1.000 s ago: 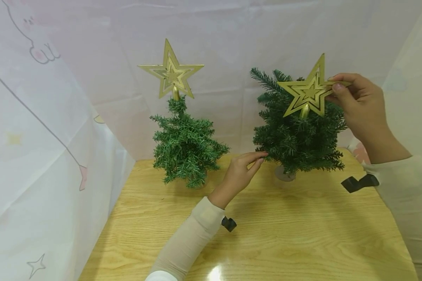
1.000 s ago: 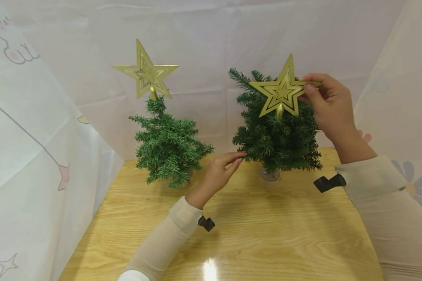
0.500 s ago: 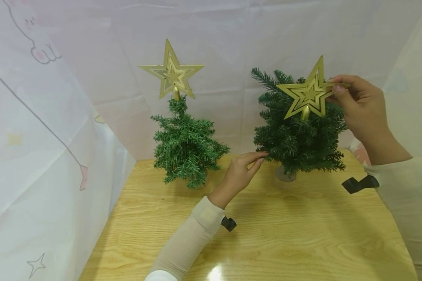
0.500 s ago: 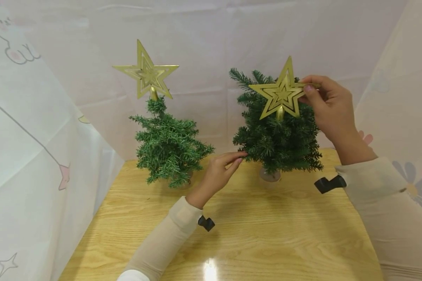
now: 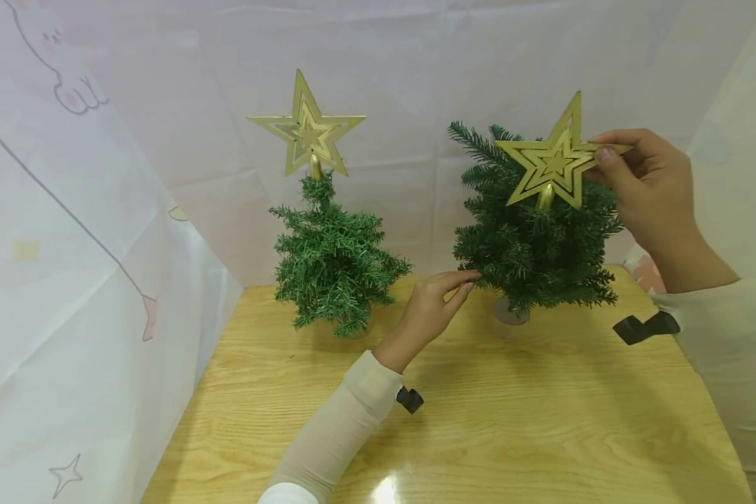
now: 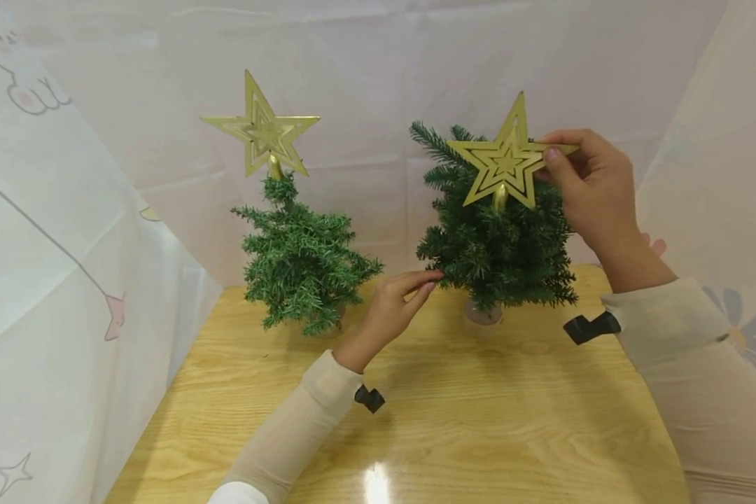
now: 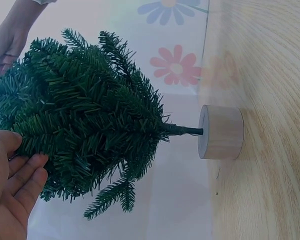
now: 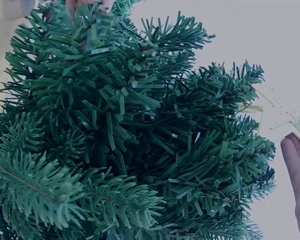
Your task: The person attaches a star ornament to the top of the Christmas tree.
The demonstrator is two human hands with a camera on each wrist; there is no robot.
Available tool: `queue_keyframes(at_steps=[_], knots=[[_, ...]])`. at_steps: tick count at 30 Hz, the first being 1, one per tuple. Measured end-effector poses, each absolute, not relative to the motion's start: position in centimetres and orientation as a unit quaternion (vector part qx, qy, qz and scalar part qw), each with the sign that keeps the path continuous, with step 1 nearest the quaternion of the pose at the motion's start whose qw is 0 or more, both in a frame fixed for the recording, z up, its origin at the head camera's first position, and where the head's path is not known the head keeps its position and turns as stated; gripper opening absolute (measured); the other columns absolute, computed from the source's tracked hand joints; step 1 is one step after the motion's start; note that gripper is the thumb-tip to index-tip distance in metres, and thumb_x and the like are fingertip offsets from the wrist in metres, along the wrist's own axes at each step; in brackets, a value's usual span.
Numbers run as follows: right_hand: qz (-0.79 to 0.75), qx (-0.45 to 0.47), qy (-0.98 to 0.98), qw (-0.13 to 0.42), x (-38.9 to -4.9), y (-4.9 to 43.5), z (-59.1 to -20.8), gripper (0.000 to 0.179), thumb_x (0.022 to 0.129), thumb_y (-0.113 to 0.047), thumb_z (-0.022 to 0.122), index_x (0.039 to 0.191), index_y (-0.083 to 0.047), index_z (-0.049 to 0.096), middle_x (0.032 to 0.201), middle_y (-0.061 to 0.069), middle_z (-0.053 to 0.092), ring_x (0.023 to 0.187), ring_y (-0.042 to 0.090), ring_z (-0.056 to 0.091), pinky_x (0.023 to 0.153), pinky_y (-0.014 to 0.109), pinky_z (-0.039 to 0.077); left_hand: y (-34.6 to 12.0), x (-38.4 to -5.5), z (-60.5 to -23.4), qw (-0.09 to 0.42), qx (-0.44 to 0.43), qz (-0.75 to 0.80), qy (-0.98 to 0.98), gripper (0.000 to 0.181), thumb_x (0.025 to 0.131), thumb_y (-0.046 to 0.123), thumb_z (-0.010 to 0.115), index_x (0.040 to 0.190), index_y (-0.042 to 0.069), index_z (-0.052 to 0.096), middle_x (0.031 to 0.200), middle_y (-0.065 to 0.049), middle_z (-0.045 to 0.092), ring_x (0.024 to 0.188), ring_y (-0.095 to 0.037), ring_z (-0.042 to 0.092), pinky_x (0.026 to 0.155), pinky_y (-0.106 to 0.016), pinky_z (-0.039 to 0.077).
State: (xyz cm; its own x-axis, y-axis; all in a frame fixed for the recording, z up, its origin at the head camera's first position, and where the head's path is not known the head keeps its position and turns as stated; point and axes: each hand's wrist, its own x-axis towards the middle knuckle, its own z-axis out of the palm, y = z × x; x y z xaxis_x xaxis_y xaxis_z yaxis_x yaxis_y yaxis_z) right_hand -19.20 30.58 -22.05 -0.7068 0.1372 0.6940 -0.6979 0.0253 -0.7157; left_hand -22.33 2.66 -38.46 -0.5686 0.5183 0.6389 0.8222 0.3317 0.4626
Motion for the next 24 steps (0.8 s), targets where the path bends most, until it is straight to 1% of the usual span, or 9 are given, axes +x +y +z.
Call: queue_keyframes(at_steps=[8, 17, 20, 24], knots=[[0.633, 0.202, -0.673, 0.324, -19.06, 30.77, -22.20, 0.027, 0.092, -0.002, 0.064, 0.118, 0.008, 0.064, 0.105, 0.012, 0.066, 0.084, 0.016, 0.067, 0.081, 0.019, 0.054, 2.66, -22.36, -38.48, 0.183, -0.420, -0.397, -0.796, 0.030, 0.103, 0.022, 0.053, 0.129, 0.015, 0.064, 0.126, 0.000, 0.064, 0.116, -0.006, 0.058, 0.095, -0.017, 0.046], [0.611, 0.184, -0.695, 0.332, -19.09, 30.85, -22.07, 0.028, 0.093, -0.004, 0.064, 0.119, 0.004, 0.065, 0.104, 0.008, 0.066, 0.080, 0.014, 0.066, 0.081, 0.017, 0.052, 2.68, -22.41, -38.36, 0.178, -0.416, -0.398, -0.798, 0.030, 0.103, 0.023, 0.053, 0.130, 0.018, 0.063, 0.127, 0.002, 0.064, 0.117, -0.005, 0.057, 0.095, -0.017, 0.046], [0.618, 0.185, -0.689, 0.329, -19.05, 30.82, -22.11, 0.028, 0.093, -0.004, 0.064, 0.120, 0.004, 0.064, 0.104, 0.008, 0.066, 0.079, 0.014, 0.066, 0.081, 0.018, 0.052, 2.67, -22.42, -38.38, 0.176, -0.414, -0.397, -0.800, 0.030, 0.103, 0.023, 0.053, 0.130, 0.018, 0.063, 0.127, 0.002, 0.064, 0.117, -0.006, 0.057, 0.095, -0.017, 0.046], [0.643, 0.199, -0.665, 0.324, -19.08, 30.84, -22.16, 0.027, 0.092, -0.002, 0.065, 0.118, 0.007, 0.063, 0.104, 0.010, 0.066, 0.079, 0.016, 0.066, 0.080, 0.019, 0.052, 2.66, -22.42, -38.40, 0.174, -0.412, -0.398, -0.801, 0.030, 0.103, 0.022, 0.053, 0.130, 0.018, 0.064, 0.127, 0.001, 0.064, 0.118, -0.006, 0.057, 0.095, -0.017, 0.046]])
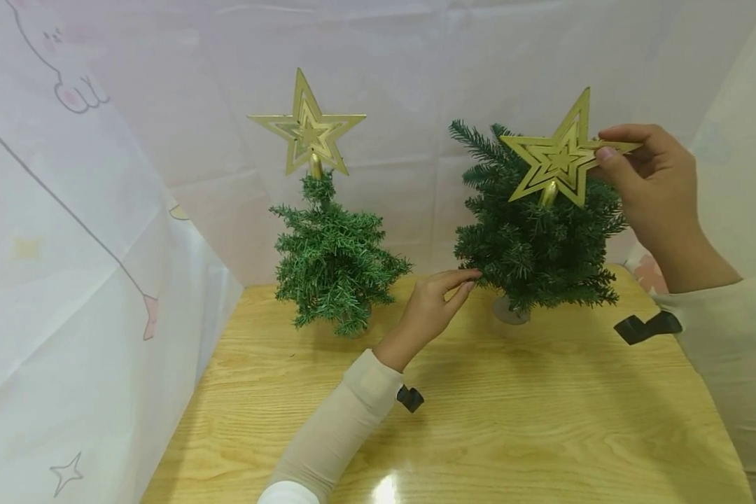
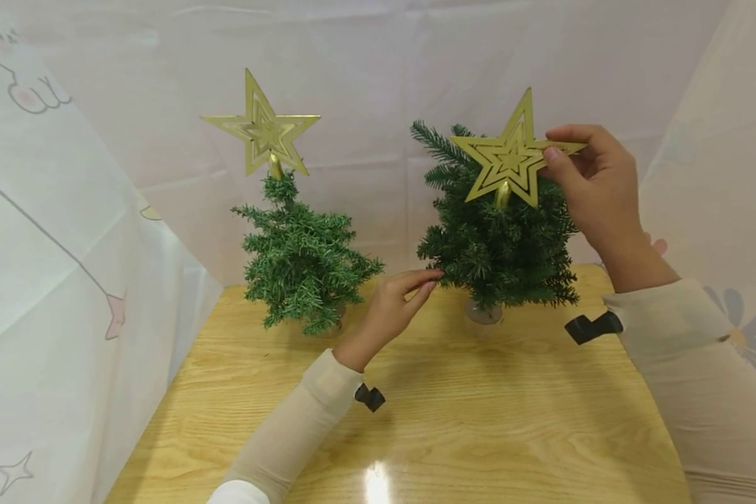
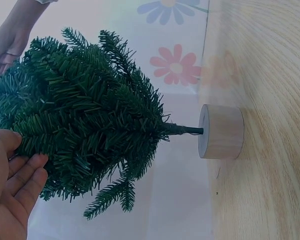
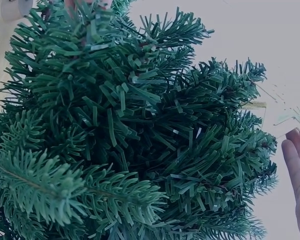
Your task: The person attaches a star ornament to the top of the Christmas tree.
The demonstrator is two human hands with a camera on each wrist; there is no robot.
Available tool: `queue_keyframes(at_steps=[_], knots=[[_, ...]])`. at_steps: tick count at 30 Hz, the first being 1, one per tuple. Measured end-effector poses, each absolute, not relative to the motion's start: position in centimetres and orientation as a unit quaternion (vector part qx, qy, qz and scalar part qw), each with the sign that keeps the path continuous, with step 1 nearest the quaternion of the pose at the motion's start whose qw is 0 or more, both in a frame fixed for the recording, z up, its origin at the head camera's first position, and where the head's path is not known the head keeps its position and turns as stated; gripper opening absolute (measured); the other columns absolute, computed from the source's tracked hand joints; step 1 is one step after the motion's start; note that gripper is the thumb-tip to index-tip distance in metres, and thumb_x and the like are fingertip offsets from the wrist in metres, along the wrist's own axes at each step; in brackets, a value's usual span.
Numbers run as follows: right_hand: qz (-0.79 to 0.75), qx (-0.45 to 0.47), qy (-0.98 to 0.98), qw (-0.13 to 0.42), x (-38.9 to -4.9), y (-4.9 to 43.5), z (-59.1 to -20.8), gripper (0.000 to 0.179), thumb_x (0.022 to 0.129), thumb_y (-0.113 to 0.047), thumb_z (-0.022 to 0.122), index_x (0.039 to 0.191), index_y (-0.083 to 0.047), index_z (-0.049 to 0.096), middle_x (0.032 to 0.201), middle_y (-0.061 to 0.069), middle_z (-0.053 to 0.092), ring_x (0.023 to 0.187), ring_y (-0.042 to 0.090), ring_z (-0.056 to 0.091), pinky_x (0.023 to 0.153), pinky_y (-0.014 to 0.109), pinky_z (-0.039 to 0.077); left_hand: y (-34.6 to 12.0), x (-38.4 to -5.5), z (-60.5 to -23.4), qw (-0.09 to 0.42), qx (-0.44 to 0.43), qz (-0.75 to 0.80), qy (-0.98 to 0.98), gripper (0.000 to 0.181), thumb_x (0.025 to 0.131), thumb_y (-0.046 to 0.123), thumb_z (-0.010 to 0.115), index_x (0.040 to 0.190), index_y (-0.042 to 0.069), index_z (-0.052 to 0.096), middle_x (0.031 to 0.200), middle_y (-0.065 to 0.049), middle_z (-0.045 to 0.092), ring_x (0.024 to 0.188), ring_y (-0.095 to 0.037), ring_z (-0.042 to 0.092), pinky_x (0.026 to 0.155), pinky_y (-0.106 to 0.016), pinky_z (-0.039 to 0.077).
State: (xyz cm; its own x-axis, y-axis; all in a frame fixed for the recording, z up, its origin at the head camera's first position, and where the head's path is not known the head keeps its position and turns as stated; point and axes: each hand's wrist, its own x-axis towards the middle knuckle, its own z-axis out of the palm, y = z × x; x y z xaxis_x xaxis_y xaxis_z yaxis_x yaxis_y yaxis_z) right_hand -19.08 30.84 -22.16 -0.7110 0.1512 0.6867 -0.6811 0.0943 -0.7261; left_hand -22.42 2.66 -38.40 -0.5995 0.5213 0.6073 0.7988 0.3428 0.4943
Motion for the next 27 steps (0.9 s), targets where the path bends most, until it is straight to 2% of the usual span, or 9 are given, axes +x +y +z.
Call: queue_keyframes(at_steps=[10, 19, 27], knots=[[0.684, 0.222, -0.622, 0.311, -19.09, 30.75, -22.00, 0.025, 0.091, 0.004, 0.064, 0.113, 0.015, 0.062, 0.103, 0.016, 0.066, 0.085, 0.021, 0.067, 0.081, 0.024, 0.055, 2.65, -22.34, -38.46, 0.173, -0.413, -0.402, -0.799, 0.030, 0.103, 0.023, 0.053, 0.131, 0.018, 0.063, 0.128, 0.002, 0.063, 0.118, -0.005, 0.056, 0.096, -0.017, 0.045], [0.659, 0.213, -0.654, 0.305, -19.34, 30.63, -21.82, 0.023, 0.095, -0.001, 0.060, 0.114, 0.011, 0.064, 0.103, 0.014, 0.064, 0.088, 0.020, 0.065, 0.080, 0.022, 0.055, 2.63, -22.30, -38.43, 0.170, -0.408, -0.402, -0.802, 0.031, 0.103, 0.024, 0.053, 0.131, 0.019, 0.063, 0.128, 0.003, 0.063, 0.117, -0.003, 0.056, 0.095, -0.017, 0.046], [0.675, 0.217, -0.640, 0.295, -19.36, 30.81, -21.87, 0.023, 0.096, 0.000, 0.059, 0.115, 0.012, 0.062, 0.106, 0.016, 0.062, 0.089, 0.022, 0.064, 0.082, 0.024, 0.055, 2.69, -22.36, -38.53, 0.173, -0.409, -0.403, -0.800, 0.030, 0.102, 0.022, 0.055, 0.131, 0.019, 0.063, 0.128, 0.002, 0.063, 0.117, -0.004, 0.056, 0.096, -0.018, 0.046]])
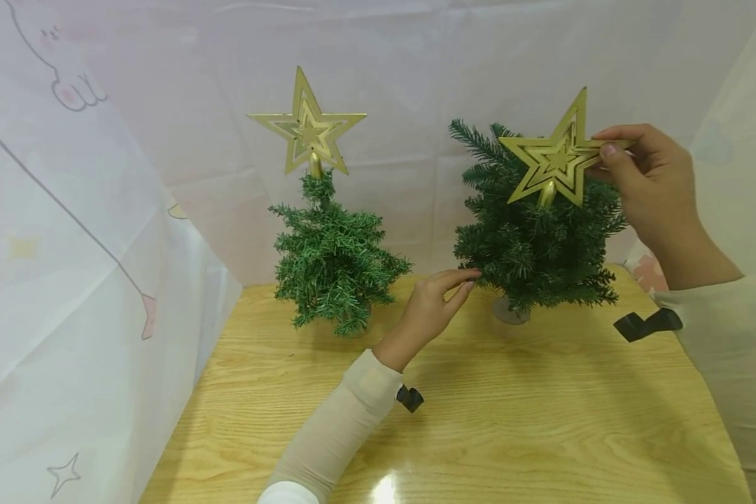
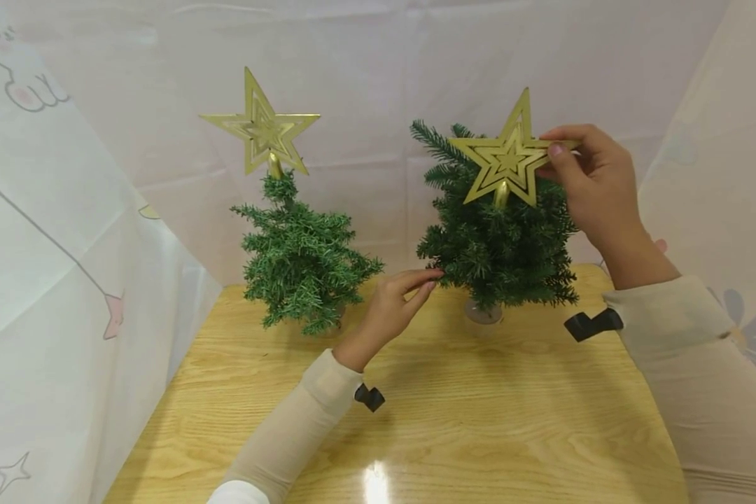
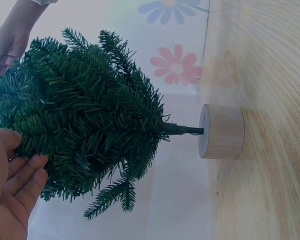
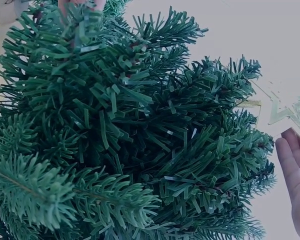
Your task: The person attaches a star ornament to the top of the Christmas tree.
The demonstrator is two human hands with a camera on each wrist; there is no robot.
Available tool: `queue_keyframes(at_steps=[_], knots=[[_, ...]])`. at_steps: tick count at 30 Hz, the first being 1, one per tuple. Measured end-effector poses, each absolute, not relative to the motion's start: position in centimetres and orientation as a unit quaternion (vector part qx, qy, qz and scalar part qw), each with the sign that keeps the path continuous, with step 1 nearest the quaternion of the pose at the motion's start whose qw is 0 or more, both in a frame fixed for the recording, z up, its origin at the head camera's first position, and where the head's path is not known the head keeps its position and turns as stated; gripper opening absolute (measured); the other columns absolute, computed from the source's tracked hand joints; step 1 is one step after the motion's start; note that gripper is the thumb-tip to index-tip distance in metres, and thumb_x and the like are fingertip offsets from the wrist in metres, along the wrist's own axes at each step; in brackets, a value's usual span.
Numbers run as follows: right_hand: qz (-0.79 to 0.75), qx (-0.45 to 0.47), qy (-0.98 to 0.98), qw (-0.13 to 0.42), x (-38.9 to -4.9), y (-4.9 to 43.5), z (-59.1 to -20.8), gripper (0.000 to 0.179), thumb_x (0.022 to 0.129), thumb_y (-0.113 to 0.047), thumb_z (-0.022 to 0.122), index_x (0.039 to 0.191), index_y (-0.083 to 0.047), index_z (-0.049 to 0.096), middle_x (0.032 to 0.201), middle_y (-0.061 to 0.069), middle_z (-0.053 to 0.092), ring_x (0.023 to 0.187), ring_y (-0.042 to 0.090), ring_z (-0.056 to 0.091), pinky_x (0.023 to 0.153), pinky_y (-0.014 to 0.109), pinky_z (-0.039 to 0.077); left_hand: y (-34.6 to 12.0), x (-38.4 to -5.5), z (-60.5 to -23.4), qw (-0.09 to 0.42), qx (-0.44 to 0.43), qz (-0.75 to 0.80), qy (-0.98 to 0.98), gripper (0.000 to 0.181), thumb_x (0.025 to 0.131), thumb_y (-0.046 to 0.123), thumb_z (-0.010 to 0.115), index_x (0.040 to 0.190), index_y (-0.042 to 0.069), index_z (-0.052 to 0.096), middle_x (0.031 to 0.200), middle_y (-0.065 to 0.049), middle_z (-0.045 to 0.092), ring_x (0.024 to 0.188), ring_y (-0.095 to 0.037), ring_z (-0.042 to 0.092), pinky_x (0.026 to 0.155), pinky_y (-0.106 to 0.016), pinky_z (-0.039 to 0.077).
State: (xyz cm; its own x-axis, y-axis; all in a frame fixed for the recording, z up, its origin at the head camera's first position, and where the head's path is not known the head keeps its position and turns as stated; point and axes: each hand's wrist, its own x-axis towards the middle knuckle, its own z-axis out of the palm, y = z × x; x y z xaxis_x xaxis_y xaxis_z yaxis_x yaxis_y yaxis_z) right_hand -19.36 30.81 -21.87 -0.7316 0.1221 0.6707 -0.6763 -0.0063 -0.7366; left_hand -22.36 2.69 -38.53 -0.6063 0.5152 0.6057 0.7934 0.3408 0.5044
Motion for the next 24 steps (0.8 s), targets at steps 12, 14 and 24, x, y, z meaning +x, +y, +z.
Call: queue_keyframes(at_steps=[12, 14, 24], knots=[[0.677, 0.217, -0.635, 0.302, -19.34, 30.99, -21.92, 0.023, 0.096, -0.001, 0.058, 0.115, 0.012, 0.062, 0.107, 0.016, 0.061, 0.091, 0.021, 0.064, 0.084, 0.023, 0.054, 2.87, -22.61, -38.58, 0.195, -0.418, -0.403, -0.791, 0.032, 0.101, 0.024, 0.057, 0.131, 0.015, 0.061, 0.129, 0.001, 0.061, 0.120, -0.005, 0.053, 0.099, -0.021, 0.045], [0.677, 0.215, -0.632, 0.308, -19.35, 31.09, -21.89, 0.022, 0.096, -0.001, 0.058, 0.114, 0.012, 0.063, 0.107, 0.016, 0.062, 0.092, 0.022, 0.064, 0.085, 0.023, 0.054, 2.93, -22.60, -38.52, 0.203, -0.419, -0.404, -0.788, 0.032, 0.100, 0.023, 0.058, 0.131, 0.014, 0.061, 0.129, 0.000, 0.061, 0.122, -0.006, 0.052, 0.100, -0.022, 0.044], [0.590, 0.162, -0.670, 0.420, -18.73, 31.70, -21.40, 0.022, 0.101, -0.005, 0.049, 0.117, 0.002, 0.062, 0.113, 0.010, 0.060, 0.111, 0.024, 0.059, 0.099, 0.029, 0.044, 2.64, -22.41, -37.91, 0.231, -0.423, -0.409, -0.775, 0.034, 0.099, 0.020, 0.061, 0.132, 0.011, 0.059, 0.131, -0.006, 0.058, 0.126, -0.013, 0.049, 0.106, -0.028, 0.040]])
